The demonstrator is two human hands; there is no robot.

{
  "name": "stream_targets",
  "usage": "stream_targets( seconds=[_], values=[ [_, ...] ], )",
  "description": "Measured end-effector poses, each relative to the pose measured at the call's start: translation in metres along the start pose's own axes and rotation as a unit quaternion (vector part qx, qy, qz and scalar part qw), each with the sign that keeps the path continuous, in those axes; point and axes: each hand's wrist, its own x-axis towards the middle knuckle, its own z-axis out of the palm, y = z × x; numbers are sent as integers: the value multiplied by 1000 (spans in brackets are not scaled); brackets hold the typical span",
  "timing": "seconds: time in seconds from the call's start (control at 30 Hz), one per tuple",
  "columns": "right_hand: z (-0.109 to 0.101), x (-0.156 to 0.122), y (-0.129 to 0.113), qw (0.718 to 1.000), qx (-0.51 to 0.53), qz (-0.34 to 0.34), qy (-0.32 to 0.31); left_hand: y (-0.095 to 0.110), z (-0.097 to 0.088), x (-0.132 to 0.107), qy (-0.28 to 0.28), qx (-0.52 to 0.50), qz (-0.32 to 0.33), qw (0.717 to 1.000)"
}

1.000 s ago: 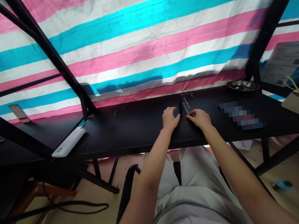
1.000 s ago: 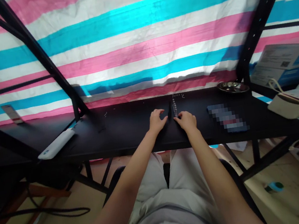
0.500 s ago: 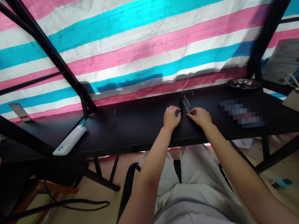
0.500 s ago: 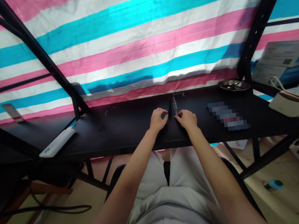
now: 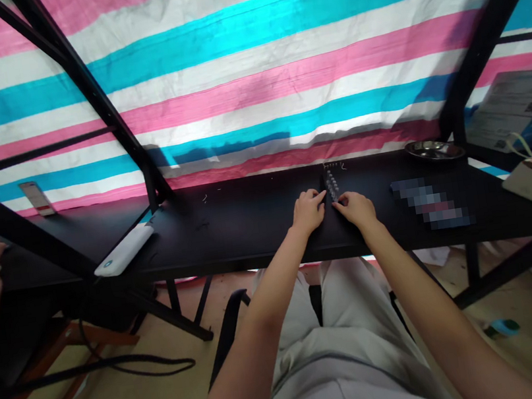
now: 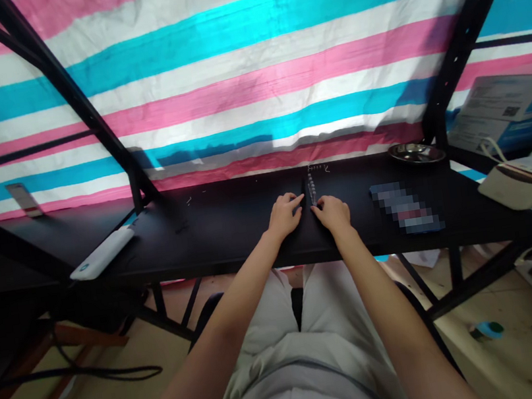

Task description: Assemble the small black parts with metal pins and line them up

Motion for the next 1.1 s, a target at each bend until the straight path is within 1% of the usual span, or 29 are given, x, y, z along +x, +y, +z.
stream_targets(
  seconds=[0.1,0.33,0.57,0.63,0.8,0.97,1.1],
  values=[
    [1,0,0,1000,-3,-2,-2,1,-2,0,4,5,-7,1000],
    [2,2,-1,1000,-5,-9,0,3,-4,2,46,-22,-38,998],
    [4,2,1,1000,12,-23,8,1,-7,3,117,-91,-58,987],
    [4,2,0,999,24,-35,3,2,-8,3,129,-100,-66,984],
    [3,-2,-4,994,59,-93,-16,2,-10,3,154,-110,-68,980],
    [2,-3,-5,990,76,-121,-7,2,-10,3,157,-113,-64,979],
    [0,-5,-8,987,68,-144,2,2,-11,3,163,-116,-63,978]
  ],
)
